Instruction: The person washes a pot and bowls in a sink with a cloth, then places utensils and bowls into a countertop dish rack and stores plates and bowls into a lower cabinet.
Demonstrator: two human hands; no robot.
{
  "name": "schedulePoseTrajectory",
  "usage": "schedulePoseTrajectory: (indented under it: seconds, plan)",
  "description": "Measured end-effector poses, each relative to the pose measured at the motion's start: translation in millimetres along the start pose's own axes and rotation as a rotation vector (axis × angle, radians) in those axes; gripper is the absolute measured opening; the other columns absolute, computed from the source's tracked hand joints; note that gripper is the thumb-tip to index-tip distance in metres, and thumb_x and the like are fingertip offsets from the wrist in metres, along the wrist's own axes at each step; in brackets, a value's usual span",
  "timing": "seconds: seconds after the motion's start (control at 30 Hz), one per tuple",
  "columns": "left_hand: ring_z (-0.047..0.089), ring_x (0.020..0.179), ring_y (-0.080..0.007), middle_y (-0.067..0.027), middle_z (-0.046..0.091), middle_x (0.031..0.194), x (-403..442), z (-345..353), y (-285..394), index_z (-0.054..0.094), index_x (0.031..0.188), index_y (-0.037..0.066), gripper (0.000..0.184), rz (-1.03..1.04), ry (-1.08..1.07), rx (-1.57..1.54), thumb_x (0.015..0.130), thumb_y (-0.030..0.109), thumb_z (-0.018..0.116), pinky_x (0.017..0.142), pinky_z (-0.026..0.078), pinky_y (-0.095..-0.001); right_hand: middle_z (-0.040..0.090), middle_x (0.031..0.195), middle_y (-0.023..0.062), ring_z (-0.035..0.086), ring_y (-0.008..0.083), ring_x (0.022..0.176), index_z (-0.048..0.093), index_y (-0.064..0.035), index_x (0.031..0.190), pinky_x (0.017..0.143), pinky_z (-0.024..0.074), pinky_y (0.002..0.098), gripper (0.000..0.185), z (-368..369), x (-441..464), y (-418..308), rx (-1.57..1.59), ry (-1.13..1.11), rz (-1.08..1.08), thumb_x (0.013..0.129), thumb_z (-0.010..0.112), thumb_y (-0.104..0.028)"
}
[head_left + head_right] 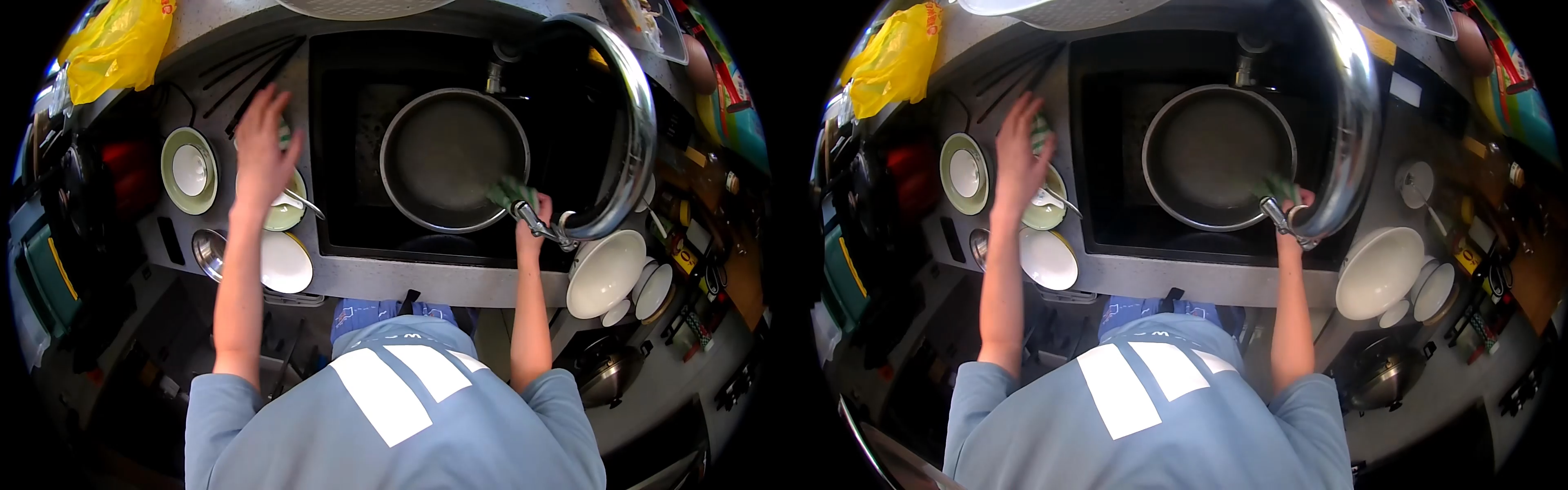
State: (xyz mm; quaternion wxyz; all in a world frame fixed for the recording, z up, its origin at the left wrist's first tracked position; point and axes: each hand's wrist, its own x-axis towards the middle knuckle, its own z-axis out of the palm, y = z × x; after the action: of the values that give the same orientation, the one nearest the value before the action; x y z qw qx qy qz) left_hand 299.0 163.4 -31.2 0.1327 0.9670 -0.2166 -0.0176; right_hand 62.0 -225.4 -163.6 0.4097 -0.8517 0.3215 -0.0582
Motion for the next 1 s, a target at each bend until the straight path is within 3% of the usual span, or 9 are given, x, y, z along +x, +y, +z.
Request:
schedulePoseTrajectory:
  seconds: [0.07, 0.17, 0.4, 0.57, 0.67, 0.77, 0.8, 0.87, 1.0]
  plan:
    - [0.041, 0.130, -0.0340, -0.0161, 0.044, 0.139, -17.3, 11.7, 34.7, 0.047, 0.132, 0.006, 0.054, -0.018, -0.012, -0.046, 0.081, 0.013, 0.066, 0.107, 0.032, -0.0448, 0.060, 0.102, 0.0128, 0.058, 0.0232, 0.095, 0.054, 0.0025, 0.111, 0.087, 0.0440, 0.0349, 0.025, -27.3, 2.2, 5.9, -0.123, 0.127, -0.181, 0.091, 0.058, -0.013]
    - [0.041, 0.129, -0.0346, -0.0174, 0.044, 0.139, -39.2, 33.2, 76.1, 0.049, 0.129, 0.004, 0.051, -0.081, -0.057, -0.263, 0.081, 0.011, 0.066, 0.107, 0.033, -0.0431, 0.067, 0.097, 0.0175, 0.065, 0.0272, 0.089, 0.055, -0.0010, 0.112, 0.082, 0.0479, 0.0344, 0.031, -60.6, 15.6, -43.7, 0.045, 0.140, 0.107, 0.085, 0.064, -0.012]
    - [0.037, 0.131, -0.0388, -0.0241, 0.038, 0.139, -108.0, 148.9, 143.0, 0.031, 0.139, 0.000, 0.069, -0.546, -0.211, -0.580, 0.082, 0.015, 0.067, 0.109, 0.033, -0.0402, 0.067, 0.100, 0.0208, 0.063, 0.0379, 0.099, 0.062, -0.0019, 0.112, 0.085, 0.0488, 0.0412, 0.034, -17.0, 52.7, 48.2, -0.383, -0.175, 0.096, 0.083, 0.062, -0.020]
    - [0.033, 0.134, -0.0381, -0.0274, 0.030, 0.145, -137.4, 233.7, 123.9, 0.019, 0.143, -0.006, 0.083, -1.014, -0.225, -0.980, 0.081, 0.016, 0.069, 0.111, 0.030, -0.0390, 0.066, 0.103, 0.0110, 0.063, 0.0293, 0.089, 0.067, -0.0028, 0.098, 0.081, 0.0480, 0.0400, 0.035, 51.9, 75.1, 221.6, -0.014, -0.458, 0.035, 0.088, 0.066, -0.037]
    - [0.031, 0.136, -0.0375, -0.0275, 0.028, 0.146, -141.1, 241.3, 128.8, 0.017, 0.144, -0.006, 0.085, -1.005, -0.220, -1.015, 0.080, 0.015, 0.068, 0.112, 0.029, -0.0383, 0.064, 0.113, 0.0165, 0.060, 0.0268, 0.108, 0.062, -0.0001, 0.114, 0.092, 0.0435, 0.0396, 0.048, 50.4, 72.3, 182.5, -0.339, -0.558, -0.209, 0.093, 0.055, -0.043]
    - [0.035, 0.135, -0.0353, -0.0269, 0.031, 0.145, -136.7, 224.6, 140.5, 0.017, 0.145, -0.006, 0.083, -1.029, -0.241, -0.882, 0.082, 0.015, 0.067, 0.111, 0.030, -0.0370, 0.061, 0.118, 0.0208, 0.055, 0.0316, 0.116, 0.057, 0.0052, 0.120, 0.098, 0.0385, 0.0378, 0.056, 44.5, 63.5, 167.2, -0.189, -0.542, 0.098, 0.095, 0.051, -0.044]
    - [0.037, 0.134, -0.0341, -0.0264, 0.033, 0.145, -133.3, 215.1, 146.4, 0.018, 0.145, -0.006, 0.082, -1.045, -0.250, -0.848, 0.083, 0.015, 0.067, 0.110, 0.031, -0.0363, 0.064, 0.111, 0.0195, 0.058, 0.0316, 0.108, 0.058, 0.0050, 0.117, 0.094, 0.0415, 0.0366, 0.049, 36.1, 56.8, 162.4, -0.213, -0.469, -0.109, 0.094, 0.053, -0.038]
    - [0.037, 0.134, -0.0351, -0.0265, 0.033, 0.145, -140.0, 208.2, 148.7, 0.020, 0.145, -0.006, 0.080, -0.979, -0.214, -0.908, 0.083, 0.017, 0.066, 0.111, 0.031, -0.0368, 0.066, 0.102, 0.0135, 0.061, 0.0239, 0.096, 0.060, 0.0045, 0.112, 0.086, 0.0448, 0.0330, 0.036, 21.6, 43.6, 107.3, -0.137, -0.409, 0.101, 0.092, 0.059, -0.026]
    - [0.040, 0.131, -0.0359, -0.0225, 0.042, 0.138, -153.2, 166.8, 153.7, 0.035, 0.138, -0.003, 0.064, -0.712, -0.144, -0.832, 0.084, 0.019, 0.062, 0.110, 0.032, -0.0396, 0.064, 0.088, 0.0060, 0.057, 0.0138, 0.081, 0.060, 0.0032, 0.103, 0.076, 0.0451, 0.0282, 0.020, 8.3, 34.5, 87.6, 0.123, -0.336, 0.033, 0.089, 0.060, -0.011]
